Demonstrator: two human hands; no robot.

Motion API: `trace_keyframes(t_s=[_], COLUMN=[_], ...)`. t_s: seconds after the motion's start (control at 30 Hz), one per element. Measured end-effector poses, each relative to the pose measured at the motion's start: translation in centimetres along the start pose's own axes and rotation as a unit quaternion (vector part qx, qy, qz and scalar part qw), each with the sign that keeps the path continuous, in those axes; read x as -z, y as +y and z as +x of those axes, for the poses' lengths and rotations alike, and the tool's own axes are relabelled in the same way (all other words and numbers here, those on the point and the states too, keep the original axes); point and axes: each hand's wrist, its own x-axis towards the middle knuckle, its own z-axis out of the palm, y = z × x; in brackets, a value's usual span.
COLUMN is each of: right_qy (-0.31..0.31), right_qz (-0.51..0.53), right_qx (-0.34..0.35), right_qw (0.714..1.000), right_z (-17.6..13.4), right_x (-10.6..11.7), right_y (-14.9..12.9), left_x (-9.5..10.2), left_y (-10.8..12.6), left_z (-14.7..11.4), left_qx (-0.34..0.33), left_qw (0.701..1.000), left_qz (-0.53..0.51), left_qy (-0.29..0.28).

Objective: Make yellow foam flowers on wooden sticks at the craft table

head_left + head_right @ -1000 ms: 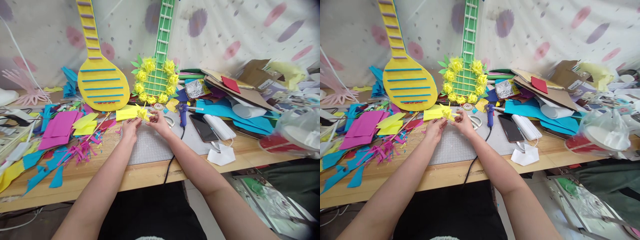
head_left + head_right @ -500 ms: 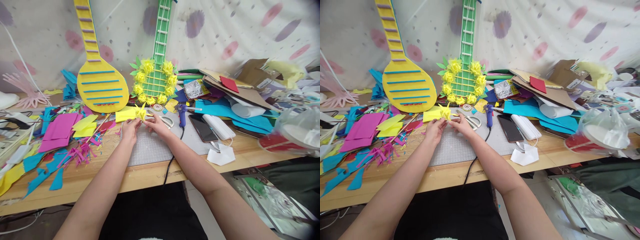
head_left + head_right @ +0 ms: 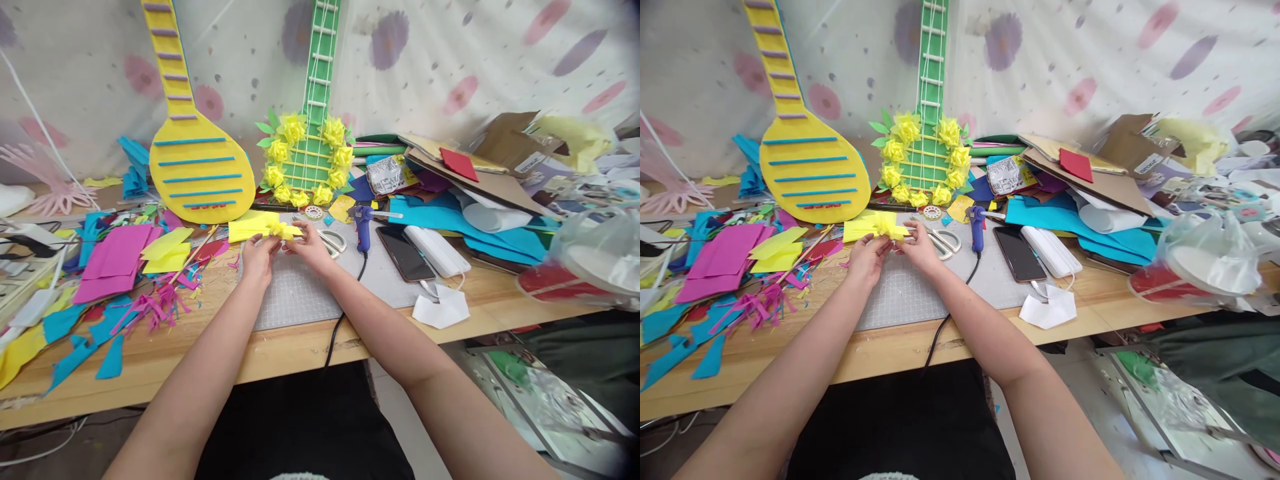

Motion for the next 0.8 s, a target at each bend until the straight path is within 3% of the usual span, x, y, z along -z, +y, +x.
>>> trace_keyframes(t_s=[0.37, 0.8], right_qy=[-0.007, -0.026], right_qz=[-0.012, 0.026], right_qx=[0.057, 0.035], right_qw=[0.998, 0.999], right_z=[-0.01, -0.50], right_x=[0.36, 0.14], right_y=[0.11, -0.28], left_x=[0.24, -0.05], left_y=[-0.30, -0.21], left_z=[-0.02, -0.17], left_qx=[-0.020, -0.030], left_qw=[0.999, 0.999], left_qz=[0.050, 0.029], left_qy=[-0.003, 0.013])
